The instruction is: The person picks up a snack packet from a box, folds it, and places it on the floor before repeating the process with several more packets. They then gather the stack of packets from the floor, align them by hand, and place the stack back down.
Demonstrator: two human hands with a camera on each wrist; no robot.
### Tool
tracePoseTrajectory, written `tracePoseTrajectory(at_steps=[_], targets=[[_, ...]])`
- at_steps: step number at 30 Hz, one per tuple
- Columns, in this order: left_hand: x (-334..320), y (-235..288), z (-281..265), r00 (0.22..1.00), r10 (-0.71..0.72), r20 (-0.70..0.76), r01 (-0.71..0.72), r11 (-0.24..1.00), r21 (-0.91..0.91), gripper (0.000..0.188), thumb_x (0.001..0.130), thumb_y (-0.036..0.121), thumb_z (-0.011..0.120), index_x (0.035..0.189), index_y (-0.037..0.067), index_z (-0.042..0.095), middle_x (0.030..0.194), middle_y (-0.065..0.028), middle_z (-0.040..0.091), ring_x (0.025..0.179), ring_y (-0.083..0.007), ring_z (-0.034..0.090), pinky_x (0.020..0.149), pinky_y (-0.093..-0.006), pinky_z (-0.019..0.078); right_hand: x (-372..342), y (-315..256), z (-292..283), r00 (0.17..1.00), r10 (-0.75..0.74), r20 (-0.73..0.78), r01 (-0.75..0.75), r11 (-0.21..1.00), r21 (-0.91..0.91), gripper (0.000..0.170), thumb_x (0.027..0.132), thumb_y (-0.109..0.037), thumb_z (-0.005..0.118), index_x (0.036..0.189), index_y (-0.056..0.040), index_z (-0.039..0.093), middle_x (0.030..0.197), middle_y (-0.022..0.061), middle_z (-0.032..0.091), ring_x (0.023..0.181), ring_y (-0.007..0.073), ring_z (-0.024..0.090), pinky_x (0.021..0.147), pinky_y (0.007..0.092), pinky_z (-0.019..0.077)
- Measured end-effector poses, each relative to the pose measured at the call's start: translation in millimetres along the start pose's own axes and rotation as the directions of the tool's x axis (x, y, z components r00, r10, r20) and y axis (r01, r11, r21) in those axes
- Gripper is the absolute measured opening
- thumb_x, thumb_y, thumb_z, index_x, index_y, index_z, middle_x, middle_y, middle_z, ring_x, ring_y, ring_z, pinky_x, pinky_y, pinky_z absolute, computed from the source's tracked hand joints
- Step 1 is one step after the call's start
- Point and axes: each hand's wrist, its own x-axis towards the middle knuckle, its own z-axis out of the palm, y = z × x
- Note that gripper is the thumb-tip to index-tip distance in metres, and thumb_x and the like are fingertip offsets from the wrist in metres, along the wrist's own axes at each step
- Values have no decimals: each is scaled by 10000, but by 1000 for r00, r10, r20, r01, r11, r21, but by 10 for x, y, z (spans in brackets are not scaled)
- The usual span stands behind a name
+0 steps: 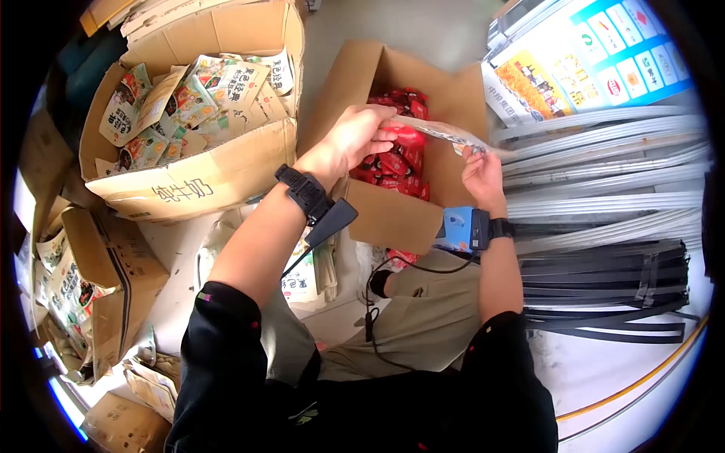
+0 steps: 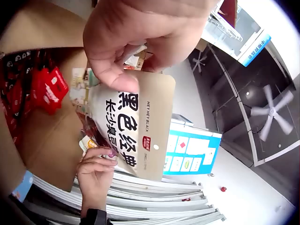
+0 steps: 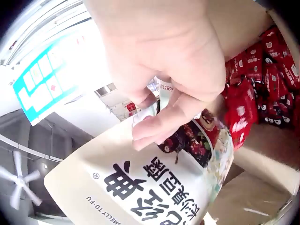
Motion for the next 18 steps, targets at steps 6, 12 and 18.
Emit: tracePoseTrajectory(at_steps=[6, 12, 18], targets=[[-67, 94, 37, 997, 60, -42, -55, 993, 104, 342, 917, 169, 538, 1206, -7, 587, 932, -49, 615, 778, -121, 580, 713, -258, 515, -23, 26, 213, 979, -184, 91, 195, 972, -132, 321, 930, -190, 483, 1113, 58, 570, 1044, 168, 663, 806, 247, 685, 667, 340, 583], [-262, 206, -278, 993, 117, 19, -118, 970, 214, 336, 938, 194, 555, 1220, 11, 542, 936, -27, 660, 820, -83, 629, 702, -225, 505, -101, 264, 600, 988, -155, 24, 147, 859, -491, 458, 867, -251, 466, 1194, 58, 549, 1134, 181, 644, 1013, 275, 637, 943, 421, 484], [-613, 162, -526, 991, 109, 80, -119, 983, 137, 411, 933, 138, 590, 1277, -56, 474, 1102, -117, 652, 956, -166, 659, 820, -284, 547, -12, 593, 742, 963, 28, 267, 160, 740, -654, 437, 803, -79, 496, 1201, 91, 560, 1156, 162, 645, 1027, 236, 628, 929, 345, 473]])
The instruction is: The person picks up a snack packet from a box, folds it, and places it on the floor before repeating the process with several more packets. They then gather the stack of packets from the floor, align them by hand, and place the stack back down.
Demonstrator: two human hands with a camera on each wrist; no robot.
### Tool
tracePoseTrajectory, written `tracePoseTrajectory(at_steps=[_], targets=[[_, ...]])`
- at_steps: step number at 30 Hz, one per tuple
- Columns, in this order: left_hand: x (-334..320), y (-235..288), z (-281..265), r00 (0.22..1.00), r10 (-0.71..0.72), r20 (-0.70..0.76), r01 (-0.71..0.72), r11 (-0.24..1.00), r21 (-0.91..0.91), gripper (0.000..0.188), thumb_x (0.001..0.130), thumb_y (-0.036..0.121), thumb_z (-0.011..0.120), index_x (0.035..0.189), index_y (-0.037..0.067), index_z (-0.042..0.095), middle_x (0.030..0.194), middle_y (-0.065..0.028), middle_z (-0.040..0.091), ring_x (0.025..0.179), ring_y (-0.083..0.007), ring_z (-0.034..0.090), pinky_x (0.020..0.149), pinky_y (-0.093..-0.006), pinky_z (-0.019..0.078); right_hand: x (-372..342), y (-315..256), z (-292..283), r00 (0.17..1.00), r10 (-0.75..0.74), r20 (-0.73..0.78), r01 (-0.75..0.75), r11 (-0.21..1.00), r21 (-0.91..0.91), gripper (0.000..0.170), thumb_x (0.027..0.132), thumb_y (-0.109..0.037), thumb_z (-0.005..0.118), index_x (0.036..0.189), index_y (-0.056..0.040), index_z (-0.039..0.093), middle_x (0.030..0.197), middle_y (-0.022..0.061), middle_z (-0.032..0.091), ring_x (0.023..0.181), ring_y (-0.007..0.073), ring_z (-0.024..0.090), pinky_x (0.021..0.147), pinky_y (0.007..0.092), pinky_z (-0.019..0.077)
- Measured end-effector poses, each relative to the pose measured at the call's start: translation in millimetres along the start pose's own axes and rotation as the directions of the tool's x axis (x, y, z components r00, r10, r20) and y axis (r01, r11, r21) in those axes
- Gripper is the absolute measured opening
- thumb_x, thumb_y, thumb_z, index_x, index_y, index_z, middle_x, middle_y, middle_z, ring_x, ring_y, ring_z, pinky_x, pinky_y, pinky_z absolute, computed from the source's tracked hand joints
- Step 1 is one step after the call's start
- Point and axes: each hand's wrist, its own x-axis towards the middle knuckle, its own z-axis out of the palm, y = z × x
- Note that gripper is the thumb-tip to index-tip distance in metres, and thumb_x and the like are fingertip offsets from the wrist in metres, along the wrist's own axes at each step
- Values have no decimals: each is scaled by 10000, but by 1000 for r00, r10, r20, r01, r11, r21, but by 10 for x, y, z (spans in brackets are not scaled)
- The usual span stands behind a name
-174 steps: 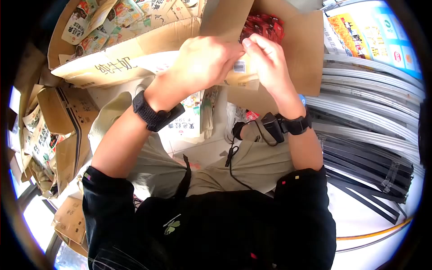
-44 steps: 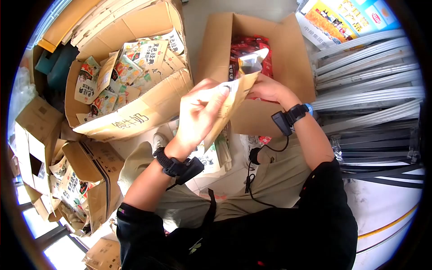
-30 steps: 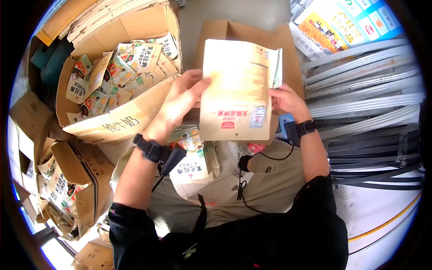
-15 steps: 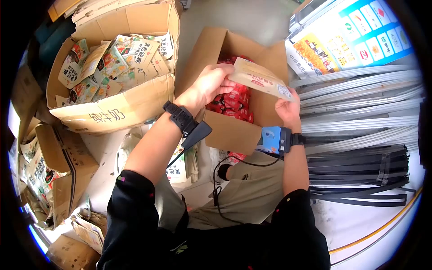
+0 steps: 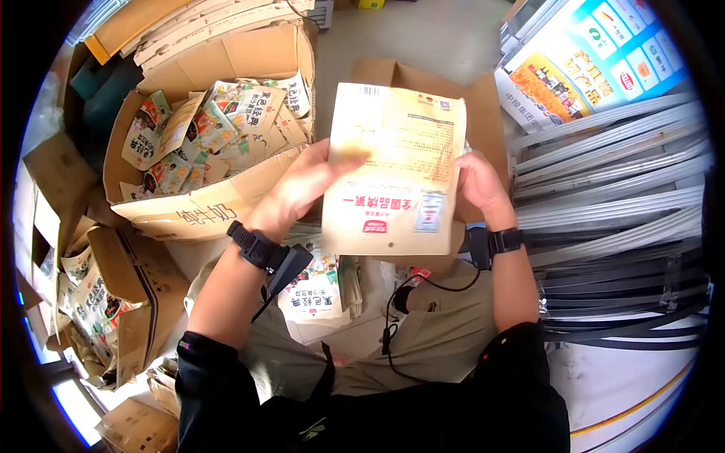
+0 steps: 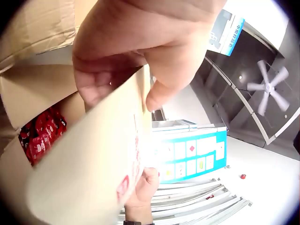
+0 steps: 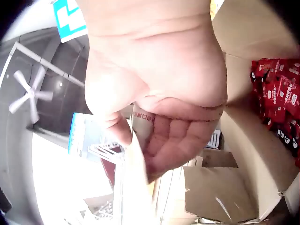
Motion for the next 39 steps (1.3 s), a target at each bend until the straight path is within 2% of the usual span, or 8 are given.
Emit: tracePoseTrajectory(at_steps=[9, 14, 21, 25, 27, 31, 33, 39], targets=[[-502, 200, -132, 980, 103, -168, -29, 918, 395, 273, 908, 80, 627, 1130, -79, 612, 1027, -128, 694, 853, -124, 651, 753, -269, 534, 67, -83, 528, 995, 6, 96, 16, 973, -230, 610, 933, -189, 500, 1474, -64, 247, 1244, 152, 586, 1114, 230, 604, 790, 386, 565], [-622, 220, -288, 980, 114, -164, 3, 812, 584, 274, 895, 112, 633, 1088, -83, 632, 960, -122, 708, 818, -133, 651, 740, -276, 520, 155, 58, 608, 980, -195, 50, 198, 976, -92, 341, 972, -207, 557, 1190, 56, 576, 1151, 99, 635, 1009, 150, 623, 907, 297, 478], [-678, 208, -521, 982, 62, -180, 98, 645, 758, 308, 856, 126, 662, 1082, -82, 637, 958, -150, 704, 859, -143, 637, 761, -295, 513, 135, 165, 847, 947, -313, -64, 282, 913, -295, 277, 961, -160, 586, 1114, 66, 629, 1057, 63, 664, 947, 93, 586, 836, 251, 459], [-756, 117, -475, 744, 652, -148, -72, 299, 952, 716, 793, 116, 717, 1407, 4, 366, 1184, -230, 561, 1024, -300, 602, 878, -362, 512, 118, 169, 1048, 884, -387, -263, 323, 911, -256, 283, 976, -125, 532, 1176, 72, 564, 1116, 136, 646, 1003, 180, 630, 879, 289, 498], [-854, 242, -324, 753, 657, -37, -122, 196, 973, 686, 783, 184, 711, 1384, 66, 402, 1204, -224, 519, 1069, -387, 566, 900, -443, 492, 60, 194, 1408, 814, -412, -408, 385, 910, -152, 312, 1000, -194, 509, 1156, 70, 564, 998, 114, 670, 843, 118, 634, 719, 239, 516], [-926, 140, 23, 818, 567, 91, -357, 378, 854, 739, 806, 265, 697, 1431, 83, 347, 1293, -233, 480, 1119, -393, 555, 939, -432, 478, -149, 461, 1680, 889, -438, -132, 365, 852, -375, 296, 1012, -202, 477, 1148, 52, 543, 880, 52, 628, 686, 71, 575, 560, 223, 473], [-948, 90, 74, 800, 565, 203, -423, 291, 858, 792, 801, 277, 704, 1455, 77, 305, 1346, -246, 441, 1134, -402, 548, 954, -432, 470, -218, 546, 1926, 812, -572, 111, 517, 620, -590, 381, 977, -141, 501, 1284, 82, 464, 978, 76, 618, 746, 88, 575, 638, 216, 468], [-873, -44, -72, 858, 508, 78, -351, 468, 811, 696, 886, 76, 544, 1486, 85, 191, 1252, -287, 518, 1030, -449, 576, 852, -465, 492, -162, 637, 1930, 847, -427, 318, 521, 786, -333, 537, 943, -111, 539, 1405, 81, 343, 1140, 112, 583, 925, 128, 578, 773, 252, 491]])
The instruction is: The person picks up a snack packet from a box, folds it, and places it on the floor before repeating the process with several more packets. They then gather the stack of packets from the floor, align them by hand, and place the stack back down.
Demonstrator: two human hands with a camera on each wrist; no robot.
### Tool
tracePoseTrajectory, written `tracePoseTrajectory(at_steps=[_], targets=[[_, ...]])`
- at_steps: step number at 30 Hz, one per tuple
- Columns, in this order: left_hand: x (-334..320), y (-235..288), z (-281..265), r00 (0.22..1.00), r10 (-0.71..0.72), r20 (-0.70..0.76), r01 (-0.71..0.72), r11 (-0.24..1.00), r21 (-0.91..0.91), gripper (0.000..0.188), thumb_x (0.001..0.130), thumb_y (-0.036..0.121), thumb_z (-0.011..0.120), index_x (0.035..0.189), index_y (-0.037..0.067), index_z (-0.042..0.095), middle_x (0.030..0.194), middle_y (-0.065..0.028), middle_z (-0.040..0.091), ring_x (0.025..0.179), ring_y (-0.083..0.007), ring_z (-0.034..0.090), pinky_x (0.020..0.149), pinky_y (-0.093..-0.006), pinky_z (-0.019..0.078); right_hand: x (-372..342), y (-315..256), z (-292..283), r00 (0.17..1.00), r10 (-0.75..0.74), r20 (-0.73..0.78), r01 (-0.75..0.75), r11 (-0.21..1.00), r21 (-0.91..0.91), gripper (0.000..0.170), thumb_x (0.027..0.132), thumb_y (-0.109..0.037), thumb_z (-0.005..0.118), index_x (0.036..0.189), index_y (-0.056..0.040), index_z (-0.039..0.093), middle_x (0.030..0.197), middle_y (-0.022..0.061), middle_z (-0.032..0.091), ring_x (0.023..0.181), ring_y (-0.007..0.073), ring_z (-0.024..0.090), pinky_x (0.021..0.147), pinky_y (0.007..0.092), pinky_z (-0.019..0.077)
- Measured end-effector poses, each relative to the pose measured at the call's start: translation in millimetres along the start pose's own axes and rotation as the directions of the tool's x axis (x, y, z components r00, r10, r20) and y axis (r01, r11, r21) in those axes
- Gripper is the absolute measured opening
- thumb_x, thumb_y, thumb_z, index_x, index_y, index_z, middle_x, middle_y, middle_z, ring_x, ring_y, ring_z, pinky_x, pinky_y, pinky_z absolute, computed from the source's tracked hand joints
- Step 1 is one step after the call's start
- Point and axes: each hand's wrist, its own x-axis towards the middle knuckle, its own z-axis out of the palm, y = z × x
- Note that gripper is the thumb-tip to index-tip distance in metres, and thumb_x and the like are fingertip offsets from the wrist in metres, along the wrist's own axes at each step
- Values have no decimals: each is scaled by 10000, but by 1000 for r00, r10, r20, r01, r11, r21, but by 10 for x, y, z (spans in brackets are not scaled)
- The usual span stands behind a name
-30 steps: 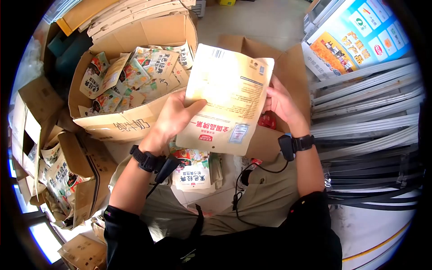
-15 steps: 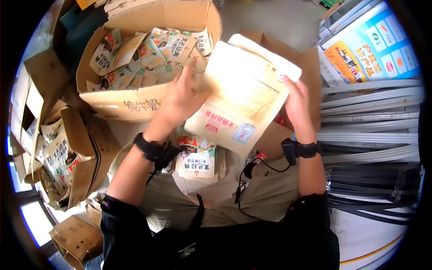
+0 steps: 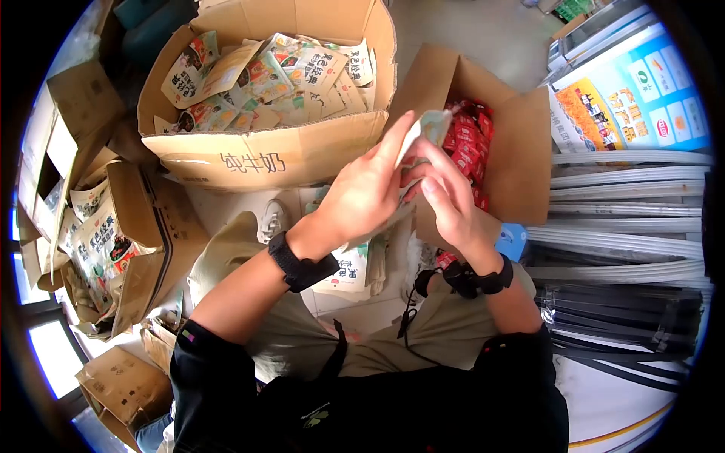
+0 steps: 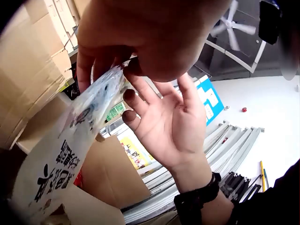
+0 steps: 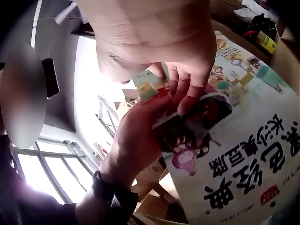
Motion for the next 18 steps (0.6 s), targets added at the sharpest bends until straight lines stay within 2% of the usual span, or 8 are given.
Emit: tracePoseTrajectory(at_steps=[2, 4, 8, 10, 11, 12, 14, 18], targets=[[-3, -66, -41, 989, -146, 24, 147, 987, -58, 641, 905, 49, 506, 1472, 68, 207, 1167, -289, 568, 1022, -467, 566, 841, -467, 498, 9, -11, -70, 978, 206, -29, -208, 977, -45, 408, 939, -65, 544, 1322, 59, 476, 1105, 100, 610, 876, 109, 589, 755, 237, 498], [19, -96, -45, 989, -151, 1, 149, 974, -169, 522, 938, 26, 446, 1435, 45, 289, 1107, -261, 610, 1035, -397, 606, 875, -415, 492, 53, 39, -189, 970, 158, -184, -185, 973, -140, 189, 919, -15, 567, 1092, 34, 628, 1034, 80, 635, 813, 78, 596, 710, 222, 504], [30, -85, -155, 964, -264, 0, 222, 807, -547, 390, 979, 21, 375, 1367, 9, 414, 1213, -111, 586, 1132, -154, 526, 975, -291, 420, 139, 342, -592, 908, -87, -411, -46, 952, -303, 316, 881, 34, 600, 1193, 18, 557, 1022, 72, 635, 748, 66, 582, 666, 207, 495], [46, 12, -227, 950, -312, -17, 218, 700, -680, 352, 998, 74, 434, 1344, 18, 464, 1211, -61, 592, 1095, -111, 538, 980, -271, 424, 157, 264, -656, 883, -38, -467, -129, 939, -319, 385, 884, 8, 607, 1256, 7, 508, 1044, 74, 632, 691, 64, 559, 626, 196, 472], [50, 43, -252, 930, -367, 5, 251, 626, -738, 334, 996, 85, 439, 1320, 18, 488, 1197, -61, 606, 1076, -116, 560, 961, -271, 441, 153, 199, -679, 865, 203, -459, -273, 958, -91, 393, 889, -11, 607, 1268, 3, 501, 1032, 72, 637, 674, 58, 544, 595, 195, 451], [61, 39, -282, 932, -363, 7, 250, 626, -739, 334, 996, 85, 439, 1320, 18, 488, 1197, -61, 606, 1076, -116, 560, 961, -271, 441, 154, 152, -689, 813, 431, -392, -412, 901, 136, 402, 894, -30, 608, 1279, -1, 494, 1021, 70, 643, 657, 52, 529, 563, 195, 429], [78, 6, -335, 939, -338, 66, 270, 601, -752, 397, 976, 20, 396, 1372, -5, 410, 1243, -88, 572, 1137, -131, 526, 990, -282, 419, 86, 309, -834, 845, 434, -311, -402, 901, 165, 294, 907, -68, 604, 1191, -7, 554, 946, 56, 664, 622, 43, 500, 509, 197, 378], [156, -265, -415, 947, -270, -175, 191, 909, -371, 589, 943, 52, 541, 1457, 2, 259, 1223, -142, 572, 1081, -155, 552, 939, -280, 450, 0, 472, -865, 869, 464, -170, -447, 885, 133, 67, 925, -80, 583, 932, -17, 605, 792, 34, 655, 553, 45, 493, 489, 201, 380]])
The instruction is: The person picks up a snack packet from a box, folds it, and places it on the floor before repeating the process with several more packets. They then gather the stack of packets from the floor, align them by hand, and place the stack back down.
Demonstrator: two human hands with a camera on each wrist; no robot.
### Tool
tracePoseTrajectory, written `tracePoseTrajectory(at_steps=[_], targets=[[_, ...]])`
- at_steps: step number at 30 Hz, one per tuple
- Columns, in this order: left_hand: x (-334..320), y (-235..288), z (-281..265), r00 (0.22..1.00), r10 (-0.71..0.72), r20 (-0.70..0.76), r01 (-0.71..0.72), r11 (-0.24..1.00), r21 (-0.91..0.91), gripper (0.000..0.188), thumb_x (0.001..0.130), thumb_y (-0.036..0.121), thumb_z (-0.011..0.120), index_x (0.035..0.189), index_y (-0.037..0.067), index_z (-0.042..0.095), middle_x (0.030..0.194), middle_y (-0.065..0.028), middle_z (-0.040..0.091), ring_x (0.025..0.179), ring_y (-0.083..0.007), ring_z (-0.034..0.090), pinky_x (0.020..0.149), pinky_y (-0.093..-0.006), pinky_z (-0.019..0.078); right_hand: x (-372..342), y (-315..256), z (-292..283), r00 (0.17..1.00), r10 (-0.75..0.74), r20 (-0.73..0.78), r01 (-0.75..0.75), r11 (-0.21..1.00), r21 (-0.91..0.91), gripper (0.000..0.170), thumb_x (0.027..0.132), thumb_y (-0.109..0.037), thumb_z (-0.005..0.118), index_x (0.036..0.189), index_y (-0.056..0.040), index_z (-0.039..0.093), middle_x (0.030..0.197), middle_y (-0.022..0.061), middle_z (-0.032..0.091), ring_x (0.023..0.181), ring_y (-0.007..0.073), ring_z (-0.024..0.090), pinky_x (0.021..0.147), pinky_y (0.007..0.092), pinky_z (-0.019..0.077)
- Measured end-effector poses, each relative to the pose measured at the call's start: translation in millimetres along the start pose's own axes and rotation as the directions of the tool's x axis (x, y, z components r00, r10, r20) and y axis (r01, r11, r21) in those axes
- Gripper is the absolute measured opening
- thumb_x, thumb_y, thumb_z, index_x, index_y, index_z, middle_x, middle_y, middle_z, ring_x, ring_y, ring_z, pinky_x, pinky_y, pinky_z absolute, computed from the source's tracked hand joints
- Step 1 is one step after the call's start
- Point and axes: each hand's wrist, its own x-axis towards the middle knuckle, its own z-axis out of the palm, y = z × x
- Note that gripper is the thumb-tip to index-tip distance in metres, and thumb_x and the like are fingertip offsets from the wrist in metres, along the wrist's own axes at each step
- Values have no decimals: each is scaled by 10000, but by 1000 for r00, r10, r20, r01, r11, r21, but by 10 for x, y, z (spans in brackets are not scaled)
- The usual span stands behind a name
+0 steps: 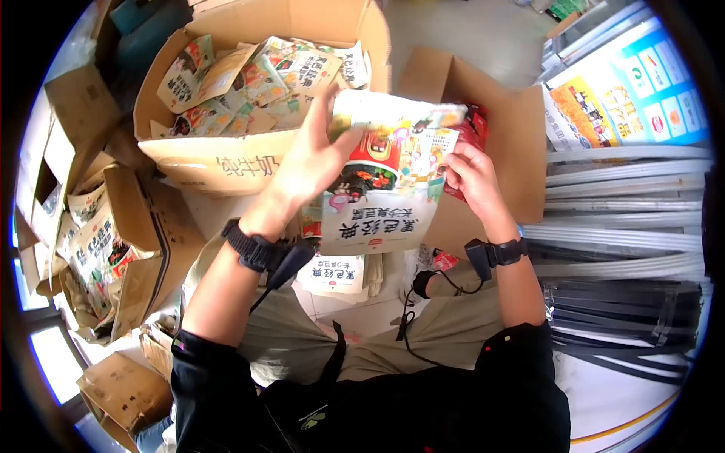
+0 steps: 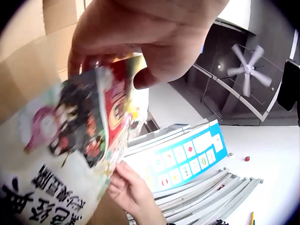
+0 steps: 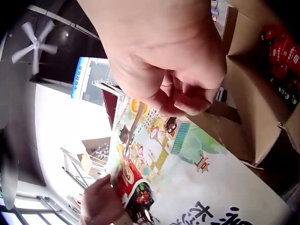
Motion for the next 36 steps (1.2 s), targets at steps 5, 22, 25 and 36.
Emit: tracePoseTrajectory(at_steps=[5, 22, 25, 36], targets=[[140, 27, -300, 978, 80, -191, -21, 957, 290, 640, 869, 206, 607, 1434, 78, 334, 1298, -227, 554, 1215, -364, 531, 994, -419, 439, -166, 677, 325, 989, 129, 66, -96, 924, -370, 67, 946, -43, 486, 970, 8, 523, 815, 86, 656, 526, 105, 590, 465, 251, 475], [-36, 68, -533, 999, 31, -6, -10, 484, 875, 380, 823, 192, 616, 1175, 50, 604, 1157, -179, 605, 1100, -358, 578, 988, -452, 434, 21, 2881, 681, 917, 397, -38, -362, 789, -497, 400, 911, -26, 451, 1300, 17, 371, 960, 194, 623, 593, 246, 671, 436, 345, 511], [-106, -216, -556, 984, -173, 39, 7, 260, 966, 560, 823, 211, 584, 1349, 76, 445, 1215, -215, 556, 1183, -390, 514, 1051, -611, 311, 161, 2300, 880, 842, 529, 107, -410, 756, -511, 353, 925, -96, 528, 1252, 35, 498, 1008, 130, 655, 771, 191, 670, 629, 325, 546], [-67, -63, -365, 898, -424, -117, 81, -102, 992, 515, 842, 244, 596, 1281, -10, 506, 1270, -181, 500, 1260, -407, 423, 1016, -598, 338, 1386, -926, 1609, 786, 202, 585, 233, 779, -582, 240, 972, -159, 535, 1145, -12, 613, 945, 71, 688, 753, 122, 648, 640, 263, 522]])
